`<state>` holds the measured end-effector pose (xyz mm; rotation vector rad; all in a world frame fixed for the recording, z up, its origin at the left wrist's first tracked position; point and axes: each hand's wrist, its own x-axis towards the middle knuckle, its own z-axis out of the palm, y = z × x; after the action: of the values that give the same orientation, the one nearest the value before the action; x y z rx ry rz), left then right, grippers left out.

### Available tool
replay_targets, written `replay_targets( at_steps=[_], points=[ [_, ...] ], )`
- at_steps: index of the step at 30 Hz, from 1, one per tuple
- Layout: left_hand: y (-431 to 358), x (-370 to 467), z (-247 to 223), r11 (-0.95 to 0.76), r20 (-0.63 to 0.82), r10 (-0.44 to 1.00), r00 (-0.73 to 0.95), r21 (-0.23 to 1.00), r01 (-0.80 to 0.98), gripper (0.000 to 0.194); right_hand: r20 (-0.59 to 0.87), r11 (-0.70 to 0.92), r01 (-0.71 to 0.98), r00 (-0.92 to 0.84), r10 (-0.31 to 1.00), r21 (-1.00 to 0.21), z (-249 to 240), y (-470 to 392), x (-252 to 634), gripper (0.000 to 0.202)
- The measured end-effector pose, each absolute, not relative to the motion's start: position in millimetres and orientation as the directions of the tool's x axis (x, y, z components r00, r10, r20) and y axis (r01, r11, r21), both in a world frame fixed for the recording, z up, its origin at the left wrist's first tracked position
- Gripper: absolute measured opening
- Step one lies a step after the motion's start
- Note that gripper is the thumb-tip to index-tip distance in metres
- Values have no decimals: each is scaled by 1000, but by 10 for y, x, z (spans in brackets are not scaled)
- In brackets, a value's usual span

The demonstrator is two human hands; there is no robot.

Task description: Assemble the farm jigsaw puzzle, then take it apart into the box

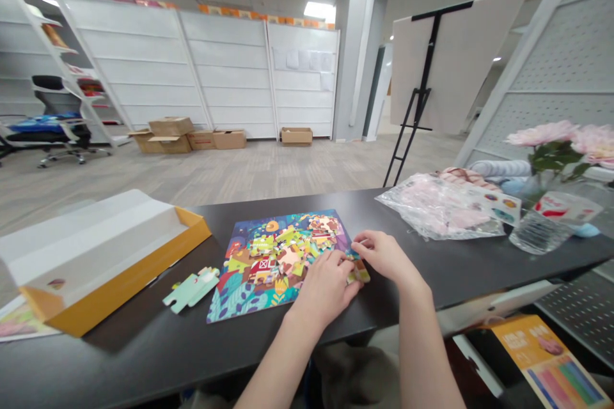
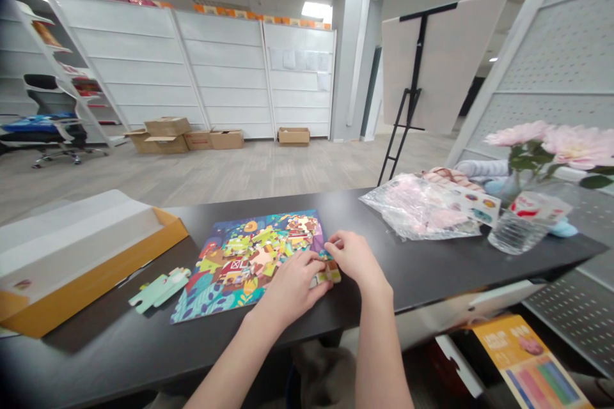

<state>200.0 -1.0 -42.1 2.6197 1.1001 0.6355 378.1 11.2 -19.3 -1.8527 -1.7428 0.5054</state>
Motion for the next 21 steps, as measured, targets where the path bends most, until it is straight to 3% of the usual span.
replay_targets(
  at_steps=[4,9,14,21],
  points=[
    [-6,2013,-425,-698,304,715,629,351,624,18,75,-10,809,67,995,-588,-208,178,3833,18],
    [-12,2018,-397,-697,304,717,628,335,634,21,65,74,899,-51,997,-432,-205,750,3850,16],
    [-28,2005,-389,-702,309,712,630,301,645,24,142,102,915,-50,989,-391,-341,1424,3779,26],
    [-36,2011,-421,-693,315,720,619,295,657,23,159,107,935,-55,986,-339,-509,1602,3843,37]
  ],
)
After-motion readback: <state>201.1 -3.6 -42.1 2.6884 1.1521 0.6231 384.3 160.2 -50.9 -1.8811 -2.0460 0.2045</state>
